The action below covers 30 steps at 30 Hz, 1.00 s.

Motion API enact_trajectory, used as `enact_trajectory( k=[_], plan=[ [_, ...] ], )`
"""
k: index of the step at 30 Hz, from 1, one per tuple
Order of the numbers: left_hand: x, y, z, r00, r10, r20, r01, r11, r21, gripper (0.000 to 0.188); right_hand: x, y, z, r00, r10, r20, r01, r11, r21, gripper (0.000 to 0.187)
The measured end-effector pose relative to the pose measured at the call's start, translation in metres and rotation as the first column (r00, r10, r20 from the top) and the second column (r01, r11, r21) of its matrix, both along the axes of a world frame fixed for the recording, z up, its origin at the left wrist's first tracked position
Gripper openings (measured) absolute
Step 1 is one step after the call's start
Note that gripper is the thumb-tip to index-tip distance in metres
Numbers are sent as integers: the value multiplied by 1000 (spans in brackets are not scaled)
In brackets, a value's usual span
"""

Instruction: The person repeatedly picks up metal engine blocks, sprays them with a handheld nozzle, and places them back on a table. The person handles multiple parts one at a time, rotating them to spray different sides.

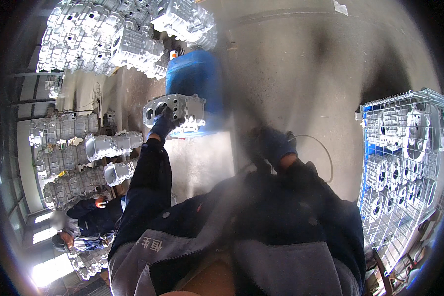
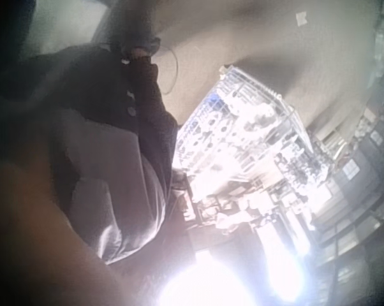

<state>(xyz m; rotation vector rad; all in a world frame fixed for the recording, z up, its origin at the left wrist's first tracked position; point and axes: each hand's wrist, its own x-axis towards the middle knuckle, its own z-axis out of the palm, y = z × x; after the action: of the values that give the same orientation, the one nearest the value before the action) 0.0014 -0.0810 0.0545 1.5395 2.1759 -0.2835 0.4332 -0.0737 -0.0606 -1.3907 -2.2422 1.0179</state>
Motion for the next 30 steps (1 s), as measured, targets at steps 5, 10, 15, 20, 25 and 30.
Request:
enact_trajectory(
  k=[5,10,15,20,25,30],
  plan=[
    [-13,-22,3,988,-154,-21,155,986,65,69,0,-5,42,969,229,-92,-237,968,-87,38],
    [-41,-32,-8,897,-413,-156,430,897,103,77,9,2,84,966,251,55,-234,949,-212,39],
    [-37,-16,12,954,-281,-101,265,952,-152,87,4,0,71,975,208,-77,-207,978,22,31],
    [-13,14,27,637,383,669,-437,894,-96,46,-3,7,47,999,50,12,-48,994,-98,33],
    [11,54,9,754,590,289,-593,800,-85,56,-1,25,38,991,110,-82,-130,940,-317,32],
    [9,26,-11,965,143,-218,-157,987,-46,59,-8,23,20,991,95,-94,-83,989,122,30]
  ],
)
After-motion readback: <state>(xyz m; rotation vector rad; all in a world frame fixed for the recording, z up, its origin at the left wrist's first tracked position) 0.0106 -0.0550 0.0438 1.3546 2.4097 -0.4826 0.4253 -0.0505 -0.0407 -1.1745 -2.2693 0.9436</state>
